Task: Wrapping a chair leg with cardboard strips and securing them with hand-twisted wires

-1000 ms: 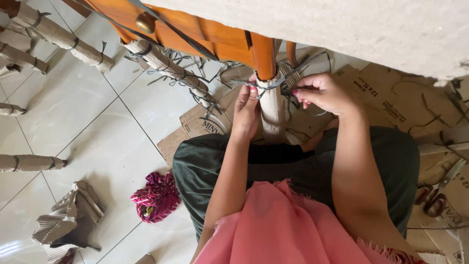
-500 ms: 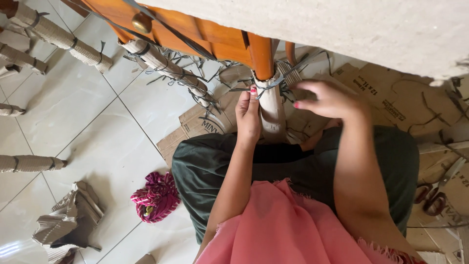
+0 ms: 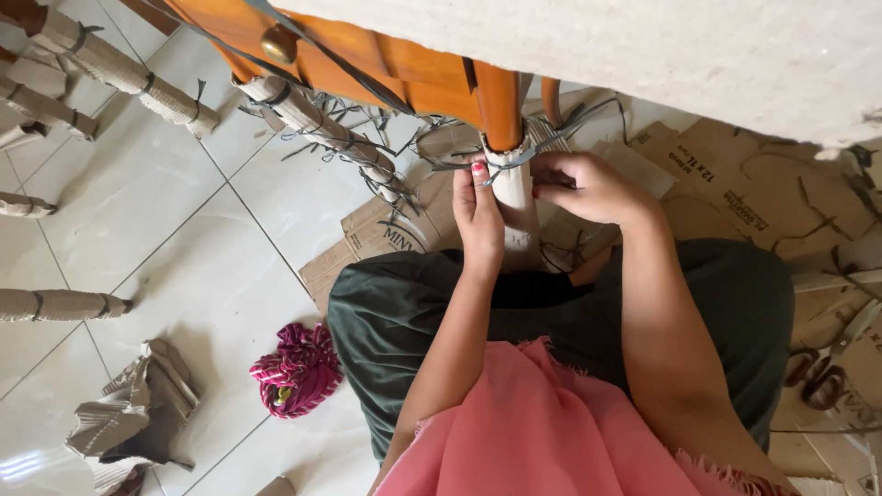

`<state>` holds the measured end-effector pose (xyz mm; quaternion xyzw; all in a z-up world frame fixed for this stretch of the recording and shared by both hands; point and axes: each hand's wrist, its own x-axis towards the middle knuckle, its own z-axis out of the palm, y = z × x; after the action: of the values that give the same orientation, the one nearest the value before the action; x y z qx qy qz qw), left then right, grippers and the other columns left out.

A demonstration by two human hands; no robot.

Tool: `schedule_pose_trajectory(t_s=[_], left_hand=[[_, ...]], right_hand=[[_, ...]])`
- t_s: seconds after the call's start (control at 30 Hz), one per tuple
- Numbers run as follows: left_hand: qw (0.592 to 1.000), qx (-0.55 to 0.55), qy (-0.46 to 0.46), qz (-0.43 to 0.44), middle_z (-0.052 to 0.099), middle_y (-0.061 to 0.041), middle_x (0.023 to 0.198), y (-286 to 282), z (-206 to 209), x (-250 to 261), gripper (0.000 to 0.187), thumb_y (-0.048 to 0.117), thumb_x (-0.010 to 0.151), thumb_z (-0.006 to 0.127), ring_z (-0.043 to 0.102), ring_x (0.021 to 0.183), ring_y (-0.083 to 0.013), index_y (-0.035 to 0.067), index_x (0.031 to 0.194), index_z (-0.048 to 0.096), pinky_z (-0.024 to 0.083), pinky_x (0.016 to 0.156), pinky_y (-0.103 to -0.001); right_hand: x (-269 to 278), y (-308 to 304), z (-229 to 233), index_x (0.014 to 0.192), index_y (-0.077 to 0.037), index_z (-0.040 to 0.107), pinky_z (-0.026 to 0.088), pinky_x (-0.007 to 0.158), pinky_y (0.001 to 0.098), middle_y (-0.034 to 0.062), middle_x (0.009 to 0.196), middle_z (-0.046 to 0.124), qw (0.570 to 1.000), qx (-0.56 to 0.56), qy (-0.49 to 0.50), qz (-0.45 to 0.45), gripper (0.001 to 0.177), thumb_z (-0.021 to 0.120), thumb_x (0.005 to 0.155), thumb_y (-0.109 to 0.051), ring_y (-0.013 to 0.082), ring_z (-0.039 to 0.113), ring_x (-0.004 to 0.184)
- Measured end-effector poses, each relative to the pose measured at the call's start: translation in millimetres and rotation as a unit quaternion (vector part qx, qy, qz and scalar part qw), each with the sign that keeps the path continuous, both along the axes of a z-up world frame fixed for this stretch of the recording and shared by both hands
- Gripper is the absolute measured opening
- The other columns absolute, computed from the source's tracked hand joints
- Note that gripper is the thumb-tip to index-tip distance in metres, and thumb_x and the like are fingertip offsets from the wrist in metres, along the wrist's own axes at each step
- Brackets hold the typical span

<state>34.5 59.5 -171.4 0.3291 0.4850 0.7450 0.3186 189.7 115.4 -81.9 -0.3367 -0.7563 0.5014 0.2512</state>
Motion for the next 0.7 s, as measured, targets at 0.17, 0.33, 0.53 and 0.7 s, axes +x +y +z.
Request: schedule_pose_trajectory(t_s=[0.17,0.33,0.53,0.7], left_hand=[[0.999,0.005,0.050,0.018,0.059,0.001,0.102,-3,11,0,0.023,0.022,0.114,0.044,0.050,0.105,-0.0093,0.011,0.113,0.064,0.045,0.104,-0.037],[0.995,0.024,0.088,0.044,0.058,0.000,0.096,8,18,-4,0.023,0.019,0.114,0.042,0.049,0.095,-0.0113,0.012,0.105,0.061,0.045,0.094,-0.034],[0.990,0.064,0.094,0.085,0.055,0.002,0.091,25,35,-9,0.026,0.019,0.115,0.038,0.045,0.086,-0.0092,0.014,0.101,0.059,0.042,0.088,-0.028],[0.989,0.076,0.098,0.078,0.054,0.004,0.081,37,38,-11,0.025,0.019,0.114,0.041,0.046,0.078,-0.0067,0.014,0.100,0.063,0.045,0.080,-0.025]], right_hand=[[4,3,-12,0.108,-0.003,0.072,0.052,0.070,0.0290,0.0036,0.080,0.067,0.998,-0.030,0.045,0.024,0.025,0.085,0.089,-0.013,0.0109,0.061,0.075],[-6,-2,-3,0.111,-0.001,0.075,0.047,0.061,0.0283,0.0014,0.074,0.061,0.997,-0.033,0.034,0.056,0.045,0.095,0.074,-0.017,0.0109,0.050,0.064],[-9,7,-19,0.082,-0.007,0.067,0.032,0.050,0.0235,-0.0043,0.056,0.047,0.996,0.022,0.079,-0.017,0.036,0.097,0.074,-0.024,0.0065,0.039,0.054],[-20,11,-37,0.085,-0.009,0.066,0.031,0.049,0.0198,-0.0058,0.056,0.043,0.990,0.052,0.123,-0.054,0.043,0.101,0.070,-0.028,0.0034,0.040,0.052]])
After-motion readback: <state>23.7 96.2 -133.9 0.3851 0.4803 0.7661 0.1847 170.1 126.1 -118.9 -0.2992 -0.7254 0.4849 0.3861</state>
